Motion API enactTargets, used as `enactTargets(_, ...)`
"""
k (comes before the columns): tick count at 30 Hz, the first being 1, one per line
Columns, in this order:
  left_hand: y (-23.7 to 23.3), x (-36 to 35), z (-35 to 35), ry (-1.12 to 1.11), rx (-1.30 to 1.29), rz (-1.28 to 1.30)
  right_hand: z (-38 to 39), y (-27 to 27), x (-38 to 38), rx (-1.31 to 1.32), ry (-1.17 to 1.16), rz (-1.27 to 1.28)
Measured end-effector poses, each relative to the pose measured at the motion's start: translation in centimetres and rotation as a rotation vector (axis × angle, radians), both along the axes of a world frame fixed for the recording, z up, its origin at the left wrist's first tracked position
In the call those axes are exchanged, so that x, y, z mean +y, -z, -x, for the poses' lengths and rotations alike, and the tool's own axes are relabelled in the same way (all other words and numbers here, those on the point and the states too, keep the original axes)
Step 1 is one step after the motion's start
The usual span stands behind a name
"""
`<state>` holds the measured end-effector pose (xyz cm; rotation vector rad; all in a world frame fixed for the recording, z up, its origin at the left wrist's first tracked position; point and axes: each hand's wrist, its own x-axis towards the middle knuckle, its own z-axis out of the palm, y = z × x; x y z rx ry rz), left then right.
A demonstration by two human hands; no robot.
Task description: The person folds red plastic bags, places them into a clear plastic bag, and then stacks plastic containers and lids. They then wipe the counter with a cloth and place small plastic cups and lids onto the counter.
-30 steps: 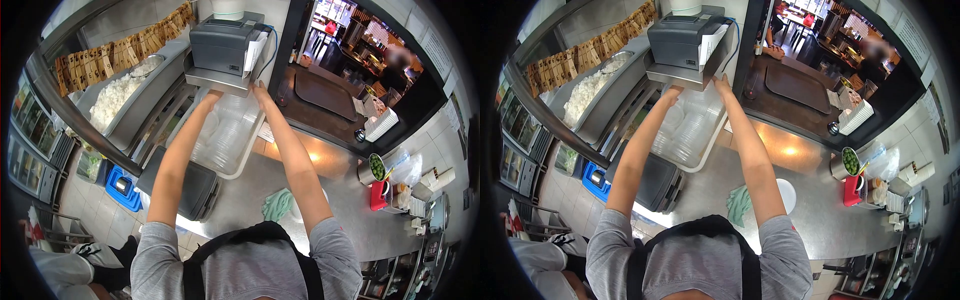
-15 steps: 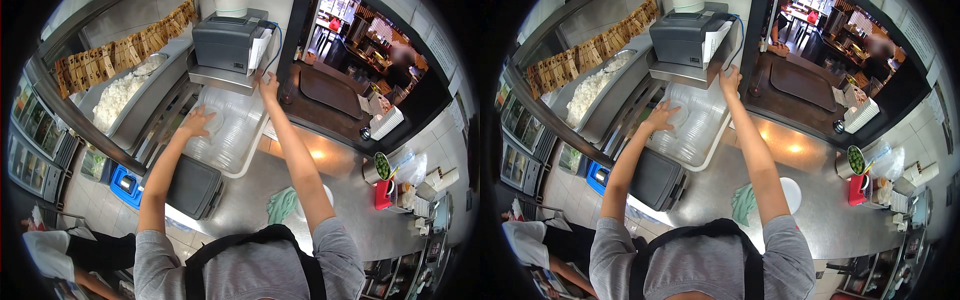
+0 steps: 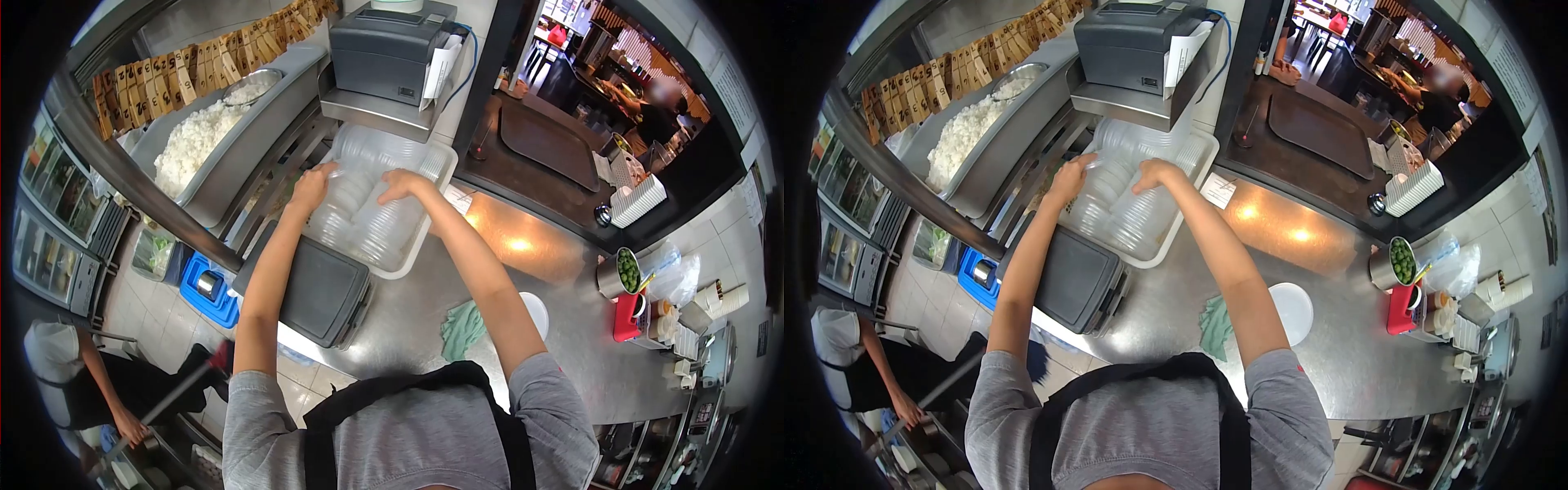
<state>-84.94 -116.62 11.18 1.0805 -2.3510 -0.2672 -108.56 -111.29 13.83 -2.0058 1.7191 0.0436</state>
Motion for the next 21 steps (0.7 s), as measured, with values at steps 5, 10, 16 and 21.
enactTargets(5,-2.8,-0.8,2.0,-0.015,-0.042,0.190,-0.2,-0.9,0.5,-0.030,0.005,-0.137)
enactTargets(10,-3.7,-4.5,6.1,0.084,-0.195,0.182,-0.3,-0.6,0.8,-0.068,0.006,-0.132)
enactTargets(16,-0.1,-6.5,7.9,0.088,-0.473,-0.063,0.4,1.6,0.8,-0.091,0.004,-0.038)
enactTargets(21,-4.5,2.2,7.7,-0.043,-0.663,0.280,1.1,1.8,1.4,-0.152,0.005,-0.057)
